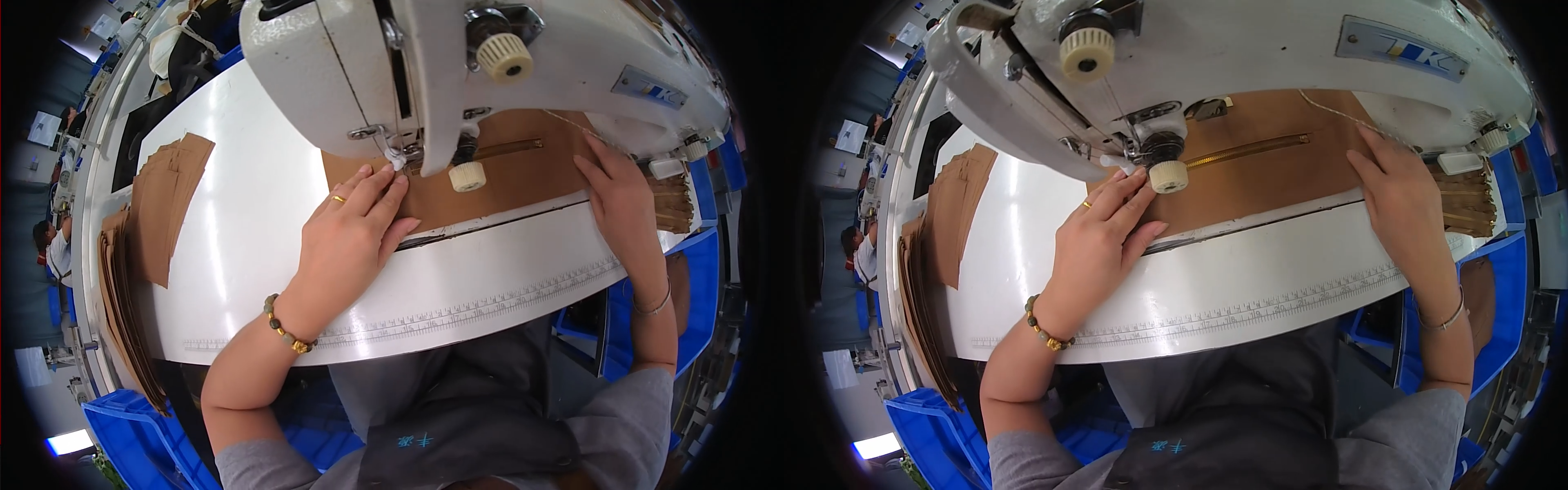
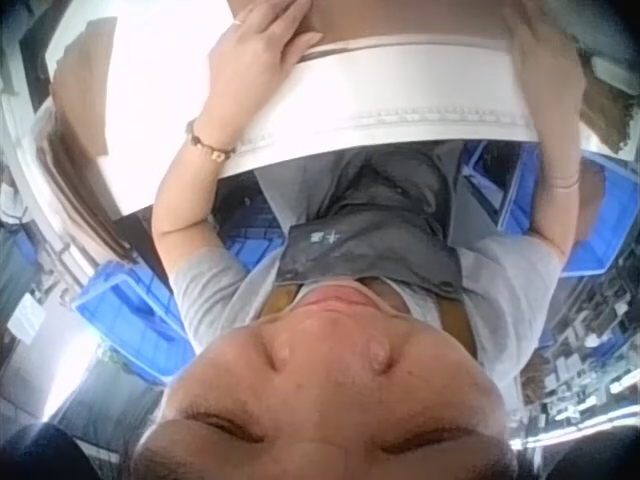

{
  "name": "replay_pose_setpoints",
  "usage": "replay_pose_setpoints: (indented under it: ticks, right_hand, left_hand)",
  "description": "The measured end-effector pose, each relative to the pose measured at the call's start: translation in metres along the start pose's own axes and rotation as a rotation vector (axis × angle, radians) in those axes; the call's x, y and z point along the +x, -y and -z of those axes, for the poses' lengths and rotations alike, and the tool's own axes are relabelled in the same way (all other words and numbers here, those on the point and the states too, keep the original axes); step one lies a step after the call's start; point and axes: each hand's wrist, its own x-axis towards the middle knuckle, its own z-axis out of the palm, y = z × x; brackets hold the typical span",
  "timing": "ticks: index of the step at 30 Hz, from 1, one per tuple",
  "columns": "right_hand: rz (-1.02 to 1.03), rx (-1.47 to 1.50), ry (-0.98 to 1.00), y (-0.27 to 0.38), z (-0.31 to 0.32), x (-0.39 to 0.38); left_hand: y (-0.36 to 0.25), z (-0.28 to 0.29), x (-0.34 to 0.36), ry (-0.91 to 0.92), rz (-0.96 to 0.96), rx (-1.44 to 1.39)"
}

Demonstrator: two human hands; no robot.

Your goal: Sewing a zipper and panels for a leather bag using an industrial sewing machine.

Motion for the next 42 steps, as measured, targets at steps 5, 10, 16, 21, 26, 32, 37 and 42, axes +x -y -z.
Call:
replay_pose_setpoints:
  ticks: [5, 10, 16, 21, 26, 32, 37, 42]
  right_hand:
    - [-0.108, 0.208, 0.331, 0.026, 0.045, 0.015]
    - [0.162, 0.519, 0.073, 0.079, -0.004, 0.057]
    - [0.217, 0.528, 0.009, 0.107, -0.055, 0.074]
    - [0.212, 0.511, 0.018, 0.110, -0.059, 0.071]
    - [0.210, 0.489, 0.006, 0.112, -0.062, 0.071]
    - [0.215, 0.458, 0.011, 0.110, -0.067, 0.070]
    - [0.212, 0.462, 0.041, 0.108, -0.064, 0.070]
    - [0.220, 0.431, 0.016, 0.109, -0.071, 0.070]
  left_hand:
    - [-0.002, -0.001, -0.002, 0.004, 0.014, 0.014]
    - [-0.003, 0.001, 0.002, -0.013, 0.013, 0.006]
    - [-0.002, 0.000, -0.004, -0.034, 0.033, -0.052]
    - [-0.002, 0.000, -0.002, -0.035, 0.032, -0.048]
    - [0.000, 0.000, -0.002, -0.029, 0.028, -0.047]
    - [0.000, -0.001, 0.001, -0.034, 0.020, -0.033]
    - [0.000, -0.001, 0.003, -0.040, 0.010, -0.025]
    - [0.000, -0.002, 0.005, -0.031, 0.017, -0.012]
